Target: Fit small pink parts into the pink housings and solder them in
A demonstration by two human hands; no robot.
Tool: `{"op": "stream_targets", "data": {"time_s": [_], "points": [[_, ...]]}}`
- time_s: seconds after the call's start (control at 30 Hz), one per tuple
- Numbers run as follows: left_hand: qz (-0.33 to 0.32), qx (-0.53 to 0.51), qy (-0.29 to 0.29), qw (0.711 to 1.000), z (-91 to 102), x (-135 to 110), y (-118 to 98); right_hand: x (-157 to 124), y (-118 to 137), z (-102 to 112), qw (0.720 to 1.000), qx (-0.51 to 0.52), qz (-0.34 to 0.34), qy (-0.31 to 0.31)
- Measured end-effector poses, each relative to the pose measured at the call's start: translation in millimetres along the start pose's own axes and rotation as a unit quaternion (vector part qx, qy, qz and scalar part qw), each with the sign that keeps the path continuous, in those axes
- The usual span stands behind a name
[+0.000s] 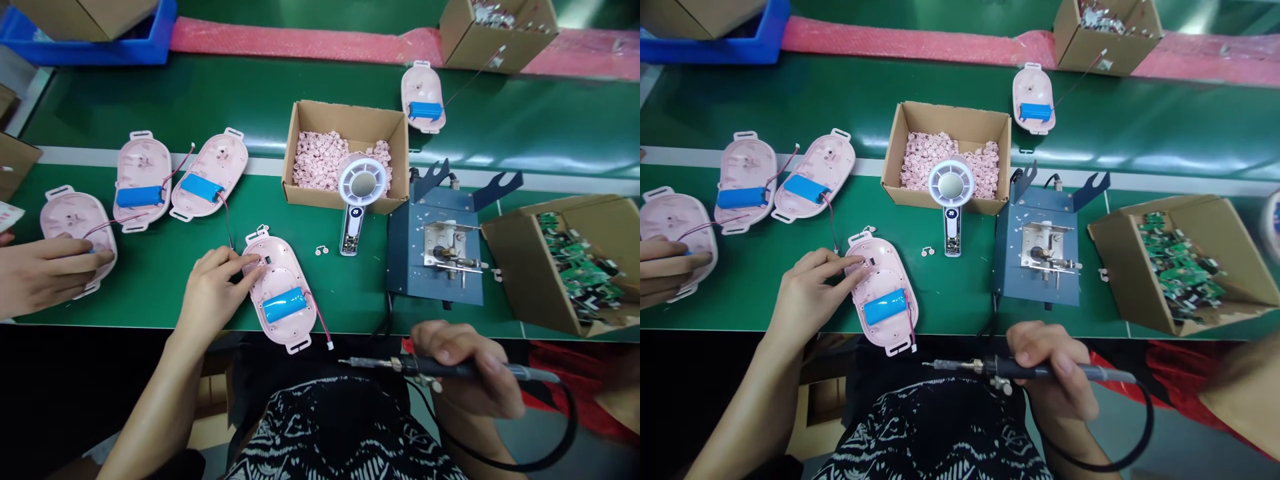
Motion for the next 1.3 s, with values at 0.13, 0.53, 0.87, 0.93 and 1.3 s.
{"op": "stream_targets", "data": {"time_s": [0.13, 0.53, 0.87, 0.93, 1.3], "points": [[-0.021, -0.050, 0.011, 0.998, 2.0, 0, 4, 12, 20, -6, 1.000, -0.007, 0.022, -0.017], [0.002, -0.093, 0.001, 0.996, -3.5, 6, 7, 48, -6, -62, 0.990, -0.112, 0.086, 0.014], [0.034, -0.078, -0.029, 0.996, -4.8, -2, 7, 77, -46, -89, 0.928, -0.257, 0.231, 0.142], [0.070, -0.064, -0.034, 0.995, -4.2, -1, 6, 80, -51, -91, 0.917, -0.273, 0.251, 0.146], [0.045, 0.033, 0.076, 0.996, -0.1, 34, -1, 88, -53, -101, 0.920, -0.259, 0.266, 0.123]]}}
Point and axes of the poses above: each hand's wrist, its own x-axis towards the middle knuckle, its own z-axis out of the back of the hand, y = z × x, the point moved 3 cm from there along x, towards the middle knuckle, and after that the axes turned 4 degrees about x, right-handed, at the moved point
